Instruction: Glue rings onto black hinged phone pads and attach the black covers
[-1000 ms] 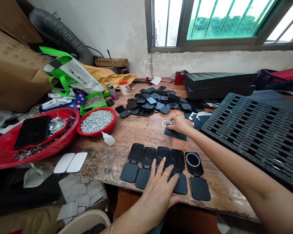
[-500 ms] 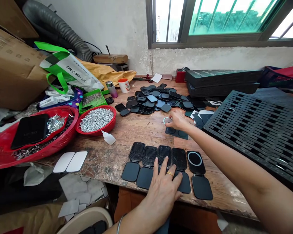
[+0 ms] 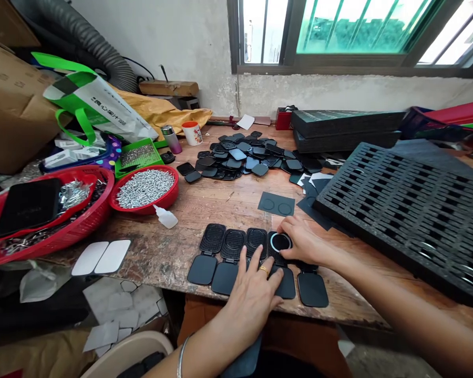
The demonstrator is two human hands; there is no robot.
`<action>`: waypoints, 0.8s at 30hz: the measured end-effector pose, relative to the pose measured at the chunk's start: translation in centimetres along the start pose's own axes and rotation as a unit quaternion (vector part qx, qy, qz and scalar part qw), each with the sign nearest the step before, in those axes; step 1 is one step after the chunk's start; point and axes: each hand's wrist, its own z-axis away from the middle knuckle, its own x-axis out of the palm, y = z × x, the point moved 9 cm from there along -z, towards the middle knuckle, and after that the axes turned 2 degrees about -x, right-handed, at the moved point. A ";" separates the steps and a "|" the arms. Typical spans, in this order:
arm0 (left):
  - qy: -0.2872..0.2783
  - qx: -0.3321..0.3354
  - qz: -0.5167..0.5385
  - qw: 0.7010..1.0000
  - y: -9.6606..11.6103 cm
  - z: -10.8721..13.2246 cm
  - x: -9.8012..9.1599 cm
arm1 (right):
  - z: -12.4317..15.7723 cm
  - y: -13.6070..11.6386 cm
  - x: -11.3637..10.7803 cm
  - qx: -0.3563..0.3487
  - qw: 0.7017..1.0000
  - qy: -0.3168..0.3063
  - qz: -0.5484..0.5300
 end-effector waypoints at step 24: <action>0.030 0.019 -0.015 0.999 -0.5 -0.4 0.6 | 9.4 4.1 -10.0 0.131 0.969 0.202 -0.050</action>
